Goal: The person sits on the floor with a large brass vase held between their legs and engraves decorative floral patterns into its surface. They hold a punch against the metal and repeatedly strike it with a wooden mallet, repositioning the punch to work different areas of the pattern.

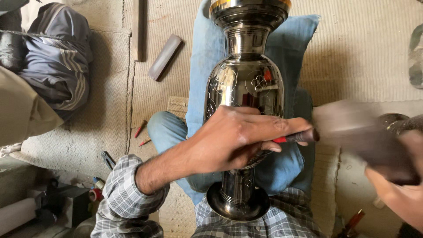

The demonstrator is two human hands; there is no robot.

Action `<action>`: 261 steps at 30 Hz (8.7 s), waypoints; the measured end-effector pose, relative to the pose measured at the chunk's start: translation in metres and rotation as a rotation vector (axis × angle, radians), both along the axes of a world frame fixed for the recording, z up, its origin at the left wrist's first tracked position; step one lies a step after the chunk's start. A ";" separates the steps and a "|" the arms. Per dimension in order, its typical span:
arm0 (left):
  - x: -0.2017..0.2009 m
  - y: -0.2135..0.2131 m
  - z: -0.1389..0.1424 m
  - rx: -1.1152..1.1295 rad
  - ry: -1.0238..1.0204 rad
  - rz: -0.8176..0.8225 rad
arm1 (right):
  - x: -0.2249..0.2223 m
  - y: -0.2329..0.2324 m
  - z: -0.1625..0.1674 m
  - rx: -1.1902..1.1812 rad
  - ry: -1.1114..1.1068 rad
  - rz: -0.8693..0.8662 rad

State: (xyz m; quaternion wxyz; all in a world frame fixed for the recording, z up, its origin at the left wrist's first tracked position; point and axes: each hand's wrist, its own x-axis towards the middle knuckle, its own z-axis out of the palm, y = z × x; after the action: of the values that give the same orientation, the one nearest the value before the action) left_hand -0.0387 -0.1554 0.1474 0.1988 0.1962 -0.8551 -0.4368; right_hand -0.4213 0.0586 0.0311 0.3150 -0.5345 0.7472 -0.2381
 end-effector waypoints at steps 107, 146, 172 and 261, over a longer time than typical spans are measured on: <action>-0.040 -0.008 -0.005 -0.134 -0.067 -0.641 | 0.145 0.041 0.002 -0.651 -0.044 -0.316; -0.015 -0.016 -0.004 -0.103 0.157 -0.264 | 0.149 0.021 0.011 -0.557 -0.331 -0.396; 0.034 0.003 -0.023 -0.044 0.279 -0.278 | 0.162 0.052 0.054 -0.528 -0.213 -0.358; 0.041 0.055 -0.018 -0.055 0.319 0.570 | 0.088 -0.155 0.130 -0.059 0.234 0.633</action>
State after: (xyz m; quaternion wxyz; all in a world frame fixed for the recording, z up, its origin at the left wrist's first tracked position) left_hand 0.0024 -0.1000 0.1291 0.4499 0.3513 -0.7352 -0.3656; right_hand -0.3332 -0.0967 0.1612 0.2698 -0.7726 0.5680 -0.0874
